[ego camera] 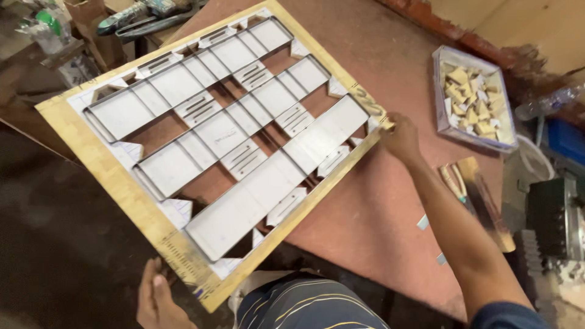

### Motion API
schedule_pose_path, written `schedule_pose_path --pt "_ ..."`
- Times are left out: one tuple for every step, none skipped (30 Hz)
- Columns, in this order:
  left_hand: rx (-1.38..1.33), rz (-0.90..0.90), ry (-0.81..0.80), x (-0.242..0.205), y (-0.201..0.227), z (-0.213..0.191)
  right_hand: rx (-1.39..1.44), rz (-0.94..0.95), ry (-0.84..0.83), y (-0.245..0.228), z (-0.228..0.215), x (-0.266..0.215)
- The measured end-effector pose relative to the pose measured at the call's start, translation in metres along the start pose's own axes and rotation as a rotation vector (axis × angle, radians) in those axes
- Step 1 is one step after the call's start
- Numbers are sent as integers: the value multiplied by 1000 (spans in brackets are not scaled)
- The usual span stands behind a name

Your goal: The person uses a wooden mallet to tap small metal pieces into slots on a wooden board with multiple metal frame compartments. They repeatedly pick up metal pieces, position them, and strike them with the mallet to secure them in place.

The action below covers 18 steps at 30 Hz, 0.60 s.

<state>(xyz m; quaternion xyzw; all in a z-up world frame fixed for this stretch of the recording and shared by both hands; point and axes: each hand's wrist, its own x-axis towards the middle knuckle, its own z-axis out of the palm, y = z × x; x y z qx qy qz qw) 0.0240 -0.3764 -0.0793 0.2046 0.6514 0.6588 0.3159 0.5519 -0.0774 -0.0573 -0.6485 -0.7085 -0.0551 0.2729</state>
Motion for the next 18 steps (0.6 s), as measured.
schedule_pose_path --pt "16 39 3 -13 -2 8 -7 10 -6 29 9 14" --pt "32 77 6 -26 -4 17 47 50 -37 52 15 24" --pt "54 112 12 -37 -4 24 101 91 -74 66 21 31" --pt "63 131 18 -41 -3 29 156 131 -113 75 26 36" --pt "79 145 20 -45 -2 31 226 200 -156 80 31 31" --pt "96 158 22 -48 -2 35 294 269 -200 82 35 28" --pt "83 139 23 -50 -2 37 365 346 -245 82 35 27" --pt "70 120 24 -50 -2 39 382 362 -250 81 31 30" --pt "60 104 21 -48 0 38 401 384 -252 78 28 27" --pt "112 104 5 -44 3 34 419 406 -253 75 24 23" --pt "158 114 -20 -32 7 32 410 415 -268 73 19 21" --pt "203 125 -44 -18 12 30 400 425 -283 71 14 17" --pt "196 177 -84 -3 18 28 391 445 -301 69 9 3" --pt "188 228 -124 14 22 29 315 364 -270 67 3 -12" --pt "175 280 -166 32 26 32 239 282 -237 65 -4 -26" --pt "211 315 -226 51 32 33 161 199 -204 61 -8 -41" --pt "241 351 -274 73 37 36 116 272 -206 56 -13 -54" --pt "271 387 -321 95 41 39 70 345 -209 50 -20 -68"
